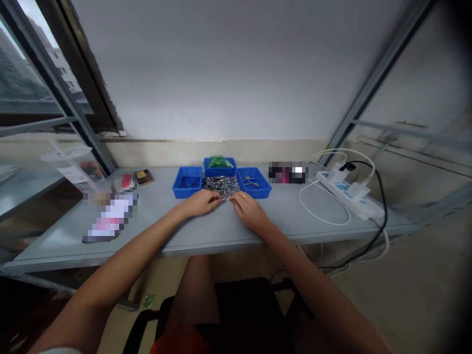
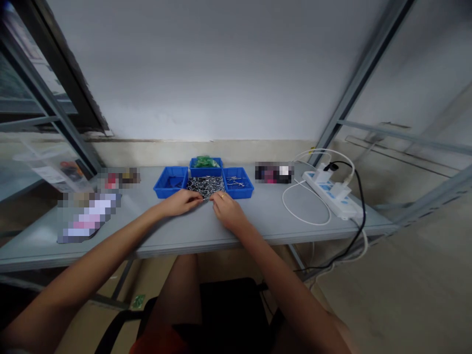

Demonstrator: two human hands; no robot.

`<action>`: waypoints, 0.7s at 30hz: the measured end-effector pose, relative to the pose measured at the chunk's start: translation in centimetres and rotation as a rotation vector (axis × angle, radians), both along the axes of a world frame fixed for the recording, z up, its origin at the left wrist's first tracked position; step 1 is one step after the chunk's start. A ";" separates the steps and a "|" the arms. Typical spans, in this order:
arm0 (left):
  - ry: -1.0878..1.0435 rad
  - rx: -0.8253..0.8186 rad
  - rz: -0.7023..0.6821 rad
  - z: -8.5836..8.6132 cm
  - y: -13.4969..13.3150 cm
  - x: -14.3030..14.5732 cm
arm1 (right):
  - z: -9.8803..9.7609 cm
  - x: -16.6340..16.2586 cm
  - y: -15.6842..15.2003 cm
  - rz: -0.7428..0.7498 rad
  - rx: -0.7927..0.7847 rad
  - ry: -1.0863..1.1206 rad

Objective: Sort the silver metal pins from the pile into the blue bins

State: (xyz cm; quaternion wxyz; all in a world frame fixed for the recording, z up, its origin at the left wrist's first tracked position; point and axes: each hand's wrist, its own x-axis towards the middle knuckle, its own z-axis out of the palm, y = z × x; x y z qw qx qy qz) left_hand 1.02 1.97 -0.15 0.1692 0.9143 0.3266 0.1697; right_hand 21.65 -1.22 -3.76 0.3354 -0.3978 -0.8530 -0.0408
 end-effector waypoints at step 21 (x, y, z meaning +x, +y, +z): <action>-0.020 0.050 0.091 -0.1 0.3 -0.1 | 0.5 -0.1 -0.5 0.059 0.003 -0.028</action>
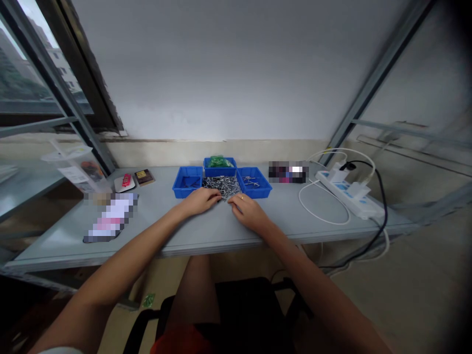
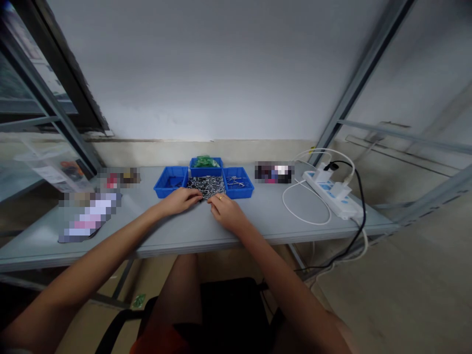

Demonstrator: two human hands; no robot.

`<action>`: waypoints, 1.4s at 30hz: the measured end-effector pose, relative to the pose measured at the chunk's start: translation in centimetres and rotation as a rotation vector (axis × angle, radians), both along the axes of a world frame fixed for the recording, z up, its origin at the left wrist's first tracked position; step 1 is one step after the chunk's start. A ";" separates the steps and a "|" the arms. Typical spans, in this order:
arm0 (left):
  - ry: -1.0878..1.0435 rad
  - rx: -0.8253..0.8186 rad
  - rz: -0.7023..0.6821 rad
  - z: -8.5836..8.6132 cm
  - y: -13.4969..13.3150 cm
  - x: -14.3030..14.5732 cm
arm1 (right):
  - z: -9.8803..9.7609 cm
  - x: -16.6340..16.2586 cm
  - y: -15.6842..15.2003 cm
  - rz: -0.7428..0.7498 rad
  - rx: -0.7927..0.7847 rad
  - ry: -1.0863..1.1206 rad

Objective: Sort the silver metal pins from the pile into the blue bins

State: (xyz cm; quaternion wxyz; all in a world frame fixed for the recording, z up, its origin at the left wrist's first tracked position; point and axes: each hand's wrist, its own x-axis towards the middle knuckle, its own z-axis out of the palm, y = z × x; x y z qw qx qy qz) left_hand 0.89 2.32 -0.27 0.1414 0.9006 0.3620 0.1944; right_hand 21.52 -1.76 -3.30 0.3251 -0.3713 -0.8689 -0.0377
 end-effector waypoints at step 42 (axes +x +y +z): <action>0.345 0.257 0.143 -0.7 -1.0 2.1 | 2.0 1.2 -3.0 0.259 0.635 0.125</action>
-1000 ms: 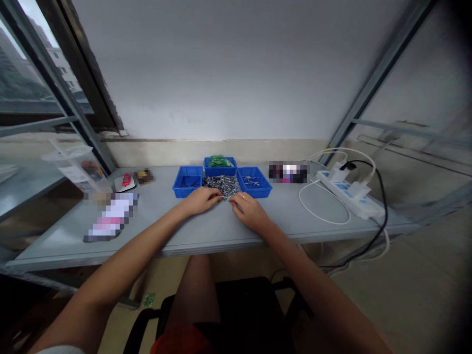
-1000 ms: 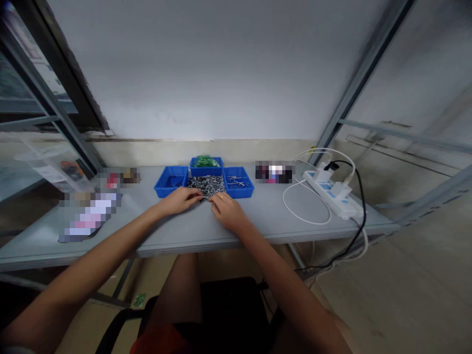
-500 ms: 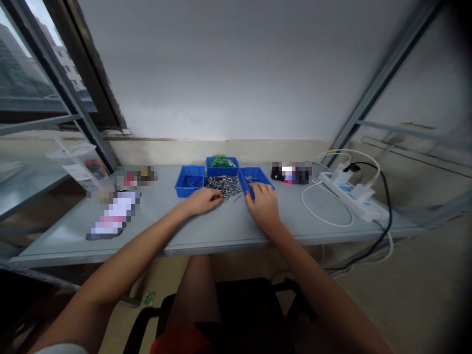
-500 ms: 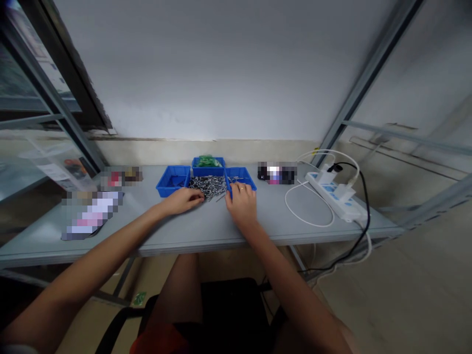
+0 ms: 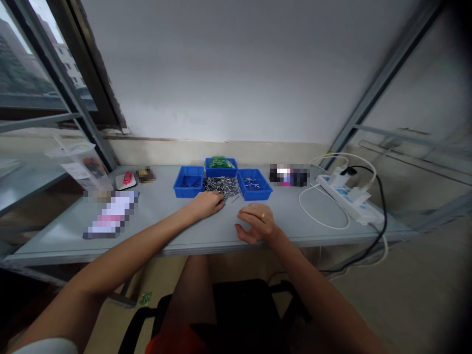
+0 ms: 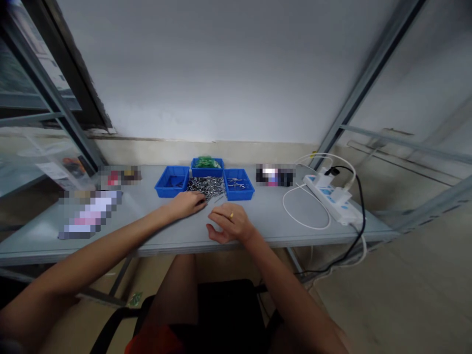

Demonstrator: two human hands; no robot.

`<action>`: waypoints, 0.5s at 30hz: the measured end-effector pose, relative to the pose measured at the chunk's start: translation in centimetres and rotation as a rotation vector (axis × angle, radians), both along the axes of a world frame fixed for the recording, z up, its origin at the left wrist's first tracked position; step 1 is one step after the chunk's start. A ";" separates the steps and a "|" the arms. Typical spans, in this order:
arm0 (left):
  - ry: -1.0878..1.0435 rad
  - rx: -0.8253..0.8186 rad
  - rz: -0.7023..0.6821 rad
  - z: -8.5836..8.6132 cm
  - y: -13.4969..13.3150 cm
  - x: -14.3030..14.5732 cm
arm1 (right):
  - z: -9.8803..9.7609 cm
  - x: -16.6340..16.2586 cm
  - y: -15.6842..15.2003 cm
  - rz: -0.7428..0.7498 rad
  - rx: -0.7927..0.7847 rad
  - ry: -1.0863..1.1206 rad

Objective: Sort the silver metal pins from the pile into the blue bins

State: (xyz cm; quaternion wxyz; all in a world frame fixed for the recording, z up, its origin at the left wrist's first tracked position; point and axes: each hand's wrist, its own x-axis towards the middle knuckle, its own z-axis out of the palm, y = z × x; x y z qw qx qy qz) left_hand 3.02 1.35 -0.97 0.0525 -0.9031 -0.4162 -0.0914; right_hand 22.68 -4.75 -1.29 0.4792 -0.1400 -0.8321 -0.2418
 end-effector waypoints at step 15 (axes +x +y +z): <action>0.014 0.026 0.116 -0.9 0.5 1.5 | -2.7 -0.4 2.2 -0.411 -0.707 -0.232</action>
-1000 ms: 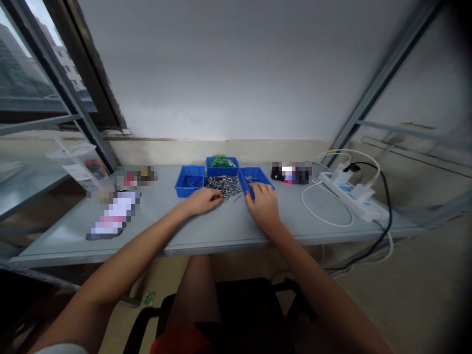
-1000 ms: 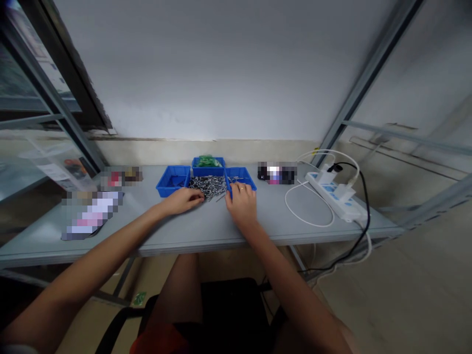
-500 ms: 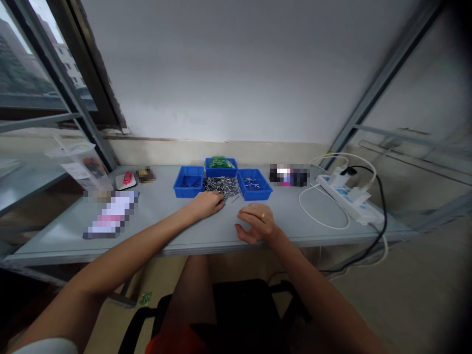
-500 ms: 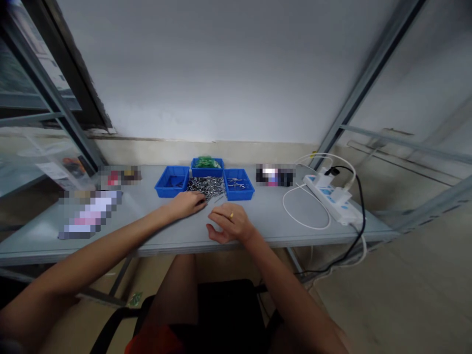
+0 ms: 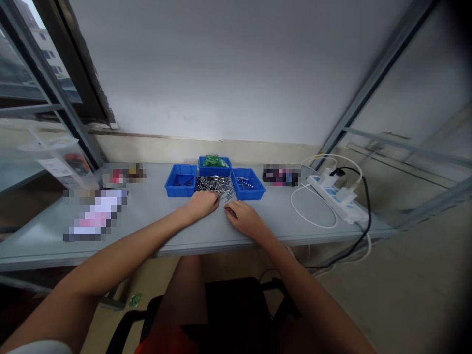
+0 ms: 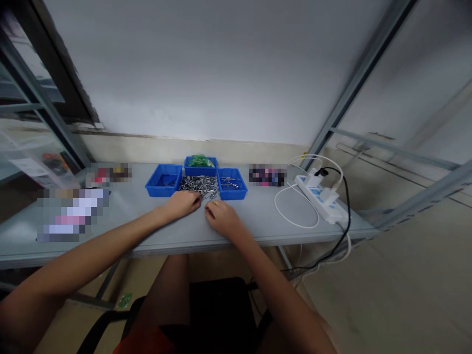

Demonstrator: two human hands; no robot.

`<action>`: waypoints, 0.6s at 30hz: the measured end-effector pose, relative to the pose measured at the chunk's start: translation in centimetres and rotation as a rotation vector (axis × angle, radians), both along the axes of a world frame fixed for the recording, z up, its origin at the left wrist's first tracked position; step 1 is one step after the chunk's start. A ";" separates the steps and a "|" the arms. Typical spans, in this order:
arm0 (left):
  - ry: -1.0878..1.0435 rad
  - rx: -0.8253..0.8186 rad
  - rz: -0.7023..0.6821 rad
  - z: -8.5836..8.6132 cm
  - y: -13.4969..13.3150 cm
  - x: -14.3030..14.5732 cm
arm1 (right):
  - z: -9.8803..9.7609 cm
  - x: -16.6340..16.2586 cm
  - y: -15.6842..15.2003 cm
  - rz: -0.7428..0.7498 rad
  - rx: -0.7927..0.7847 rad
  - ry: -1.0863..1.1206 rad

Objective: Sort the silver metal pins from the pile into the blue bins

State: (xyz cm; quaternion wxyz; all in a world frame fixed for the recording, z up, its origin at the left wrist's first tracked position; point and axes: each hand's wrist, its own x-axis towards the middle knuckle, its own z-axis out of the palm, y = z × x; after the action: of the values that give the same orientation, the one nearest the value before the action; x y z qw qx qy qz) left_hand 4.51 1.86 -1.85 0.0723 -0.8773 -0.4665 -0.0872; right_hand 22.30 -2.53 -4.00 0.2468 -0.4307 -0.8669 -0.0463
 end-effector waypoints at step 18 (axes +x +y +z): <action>-0.359 -0.168 -0.296 1.8 -0.7 -0.9 | -0.5 0.4 0.5 -0.073 -0.103 0.178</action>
State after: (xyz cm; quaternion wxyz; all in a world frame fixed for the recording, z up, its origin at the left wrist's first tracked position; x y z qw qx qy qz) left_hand 3.62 1.20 -0.09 -0.0987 -0.9095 -0.3437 -0.2121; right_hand 22.68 -2.01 -4.52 0.2986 -0.4763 -0.8265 0.0280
